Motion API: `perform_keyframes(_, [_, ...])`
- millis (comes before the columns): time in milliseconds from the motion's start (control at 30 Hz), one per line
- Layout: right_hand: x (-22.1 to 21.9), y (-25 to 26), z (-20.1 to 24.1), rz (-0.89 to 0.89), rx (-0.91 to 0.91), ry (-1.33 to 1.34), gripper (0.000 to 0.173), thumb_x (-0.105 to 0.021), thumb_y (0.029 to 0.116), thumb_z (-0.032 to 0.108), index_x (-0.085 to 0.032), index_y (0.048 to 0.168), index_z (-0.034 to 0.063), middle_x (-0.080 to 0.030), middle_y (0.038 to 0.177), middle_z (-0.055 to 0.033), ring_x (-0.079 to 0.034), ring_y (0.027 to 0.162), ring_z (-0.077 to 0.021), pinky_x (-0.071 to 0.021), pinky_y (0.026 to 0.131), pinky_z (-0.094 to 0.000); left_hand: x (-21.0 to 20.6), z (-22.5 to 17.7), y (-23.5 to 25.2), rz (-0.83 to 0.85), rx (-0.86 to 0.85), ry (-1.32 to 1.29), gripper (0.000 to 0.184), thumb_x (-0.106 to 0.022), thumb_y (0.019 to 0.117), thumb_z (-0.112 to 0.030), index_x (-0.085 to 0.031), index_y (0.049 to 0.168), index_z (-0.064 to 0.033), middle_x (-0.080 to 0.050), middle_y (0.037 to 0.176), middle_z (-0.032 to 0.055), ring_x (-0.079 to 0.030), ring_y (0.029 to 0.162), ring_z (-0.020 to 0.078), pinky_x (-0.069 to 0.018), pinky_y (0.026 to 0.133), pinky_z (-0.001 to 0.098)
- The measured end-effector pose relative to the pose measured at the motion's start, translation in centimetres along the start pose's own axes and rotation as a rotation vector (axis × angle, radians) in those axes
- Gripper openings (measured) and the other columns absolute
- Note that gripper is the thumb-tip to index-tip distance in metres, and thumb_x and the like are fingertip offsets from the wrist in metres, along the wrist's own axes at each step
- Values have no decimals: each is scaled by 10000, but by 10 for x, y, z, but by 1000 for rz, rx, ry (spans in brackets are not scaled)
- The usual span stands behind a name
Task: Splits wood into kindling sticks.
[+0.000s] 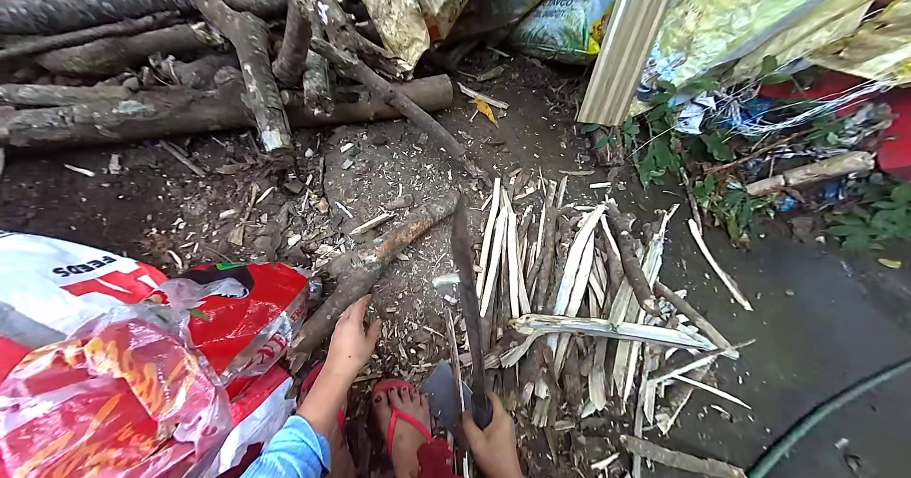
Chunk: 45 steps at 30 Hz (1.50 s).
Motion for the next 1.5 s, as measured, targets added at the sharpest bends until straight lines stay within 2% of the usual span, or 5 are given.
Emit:
perform_keyframes(200, [-28, 21, -43, 234, -317, -159, 521, -728, 897, 125, -571, 1363, -48, -701, 1108, -276, -690, 1057, -406, -524, 963, -577, -8, -4, 0, 67, 21, 20, 553, -643, 1000, -99, -456, 1502, 37, -525, 1487, 258, -498, 1412, 370, -368, 1204, 462])
perform_keyframes(500, [-13, 2, -11, -63, 60, -16, 398, -721, 807, 128, -662, 1103, -130, -688, 793, -225, -691, 714, -327, -569, 703, -519, -13, 3, -6, 89, 13, 0, 539, -637, 1001, -98, -470, 1500, 23, -531, 1486, 251, -495, 1414, 372, -362, 1207, 474])
perform_keyframes(667, [-35, 27, -55, 310, -411, -268, 522, -713, 911, 167, -574, 1378, -22, -693, 1193, -259, -671, 1151, -394, -509, 1014, -571, -13, -6, -5, 108, 9, 10, 538, -626, 1010, -99, -460, 1509, 17, -528, 1493, 240, -493, 1419, 357, -362, 1210, 453])
perform_keyframes(1167, [-8, 22, -30, 157, -259, -68, 454, -759, 821, 90, -644, 1236, -52, -710, 949, -220, -705, 848, -333, -564, 816, -538, -105, -45, 13, 492, 127, -20, 381, -559, 1065, -217, -580, 1357, 27, -661, 1289, 232, -645, 1221, 348, -482, 1083, 511])
perform_keyframes(1500, [13, 16, -25, 51, -270, 55, 457, -734, 801, 76, -631, 1223, -66, -687, 822, -166, -670, 647, -249, -582, 667, -459, -139, -69, 44, 482, 265, 198, 525, -618, 988, -166, -469, 1481, -62, -623, 1364, 234, -625, 1255, 409, -509, 1015, 606])
Point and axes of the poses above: each hand's wrist, its own y-axis towards the middle knuckle, its own x-axis out of the back of the hand, z = x × y, the point moved 5 cm from there along y, towards the middle knuckle
